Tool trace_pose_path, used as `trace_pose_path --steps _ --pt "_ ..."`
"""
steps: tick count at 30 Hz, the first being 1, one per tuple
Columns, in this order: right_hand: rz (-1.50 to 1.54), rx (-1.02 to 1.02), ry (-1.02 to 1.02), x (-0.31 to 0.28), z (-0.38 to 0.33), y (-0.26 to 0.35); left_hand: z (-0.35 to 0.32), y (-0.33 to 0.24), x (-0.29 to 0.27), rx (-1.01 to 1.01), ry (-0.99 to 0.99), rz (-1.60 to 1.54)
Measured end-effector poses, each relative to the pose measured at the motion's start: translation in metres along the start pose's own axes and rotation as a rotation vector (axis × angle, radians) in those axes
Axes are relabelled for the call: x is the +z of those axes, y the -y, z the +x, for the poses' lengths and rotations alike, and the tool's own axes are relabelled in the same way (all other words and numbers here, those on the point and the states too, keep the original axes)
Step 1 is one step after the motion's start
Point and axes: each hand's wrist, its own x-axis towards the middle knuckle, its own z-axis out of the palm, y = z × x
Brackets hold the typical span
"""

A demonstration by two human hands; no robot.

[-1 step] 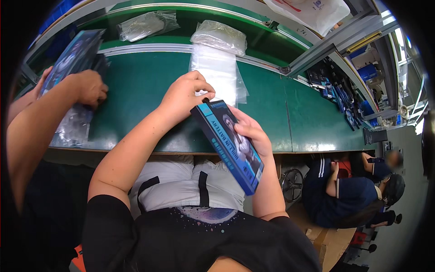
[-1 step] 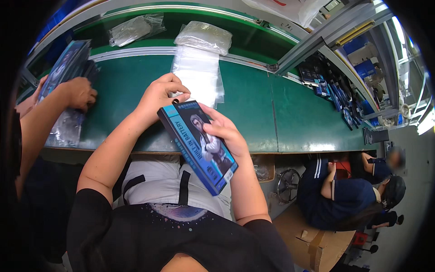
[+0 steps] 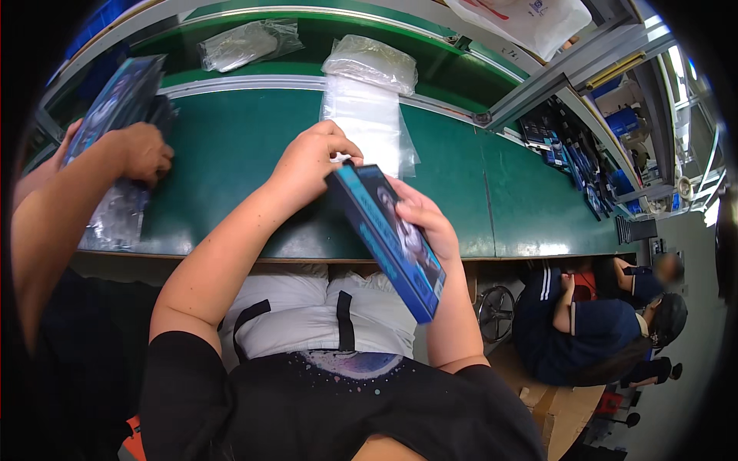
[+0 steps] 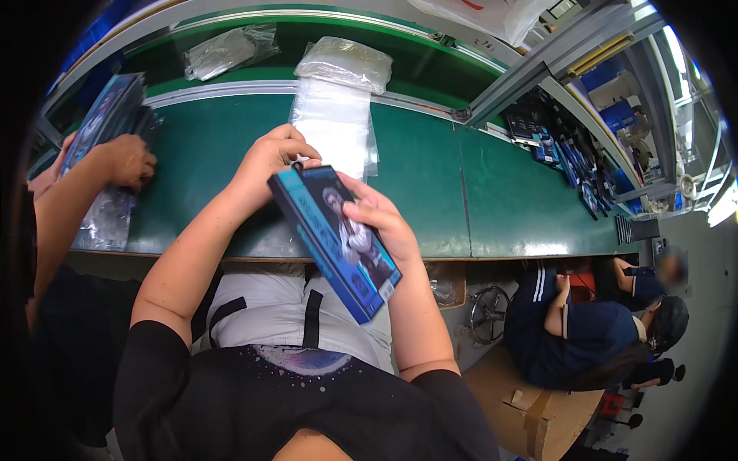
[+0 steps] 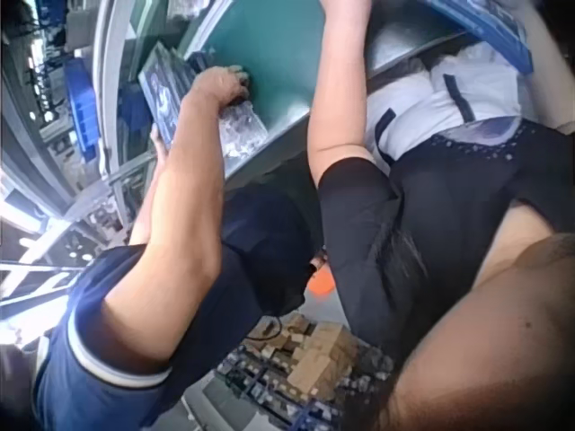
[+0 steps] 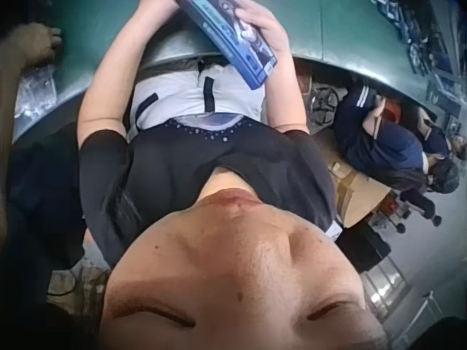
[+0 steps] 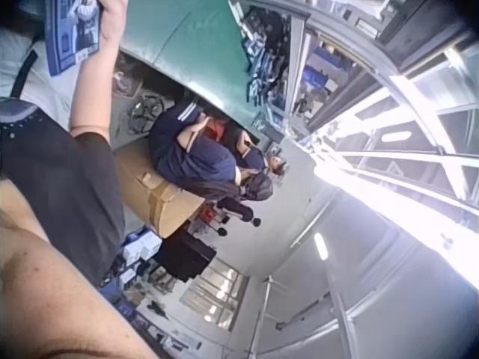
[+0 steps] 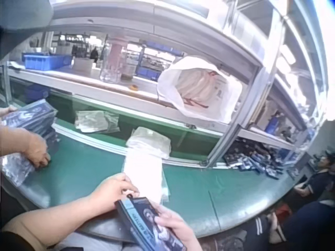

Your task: Packaging small boxed products into clear plastic bags on an assembly line.

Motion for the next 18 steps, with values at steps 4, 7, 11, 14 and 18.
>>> trace_pose_path --steps 4,7,11,14,18 --pt "-0.099 0.013 -0.029 -0.003 0.006 0.014 0.001 -0.002 -0.006 -0.229 -0.03 -0.191" --pt "-0.241 0.004 -0.095 -0.002 -0.003 0.018 0.0 -0.011 -0.014 -0.355 0.014 -0.279" --pt "-0.281 -0.033 -0.148 -0.004 -0.002 0.019 0.0 -0.011 -0.017 -0.284 0.034 -0.222" --pt "-0.405 -0.054 -0.197 -0.001 -0.003 0.02 0.0 -0.01 -0.018 -0.172 0.027 -0.053" --pt "-0.41 -0.058 -0.198 -0.007 0.002 0.018 0.001 -0.011 -0.018 -0.109 0.041 -0.052"
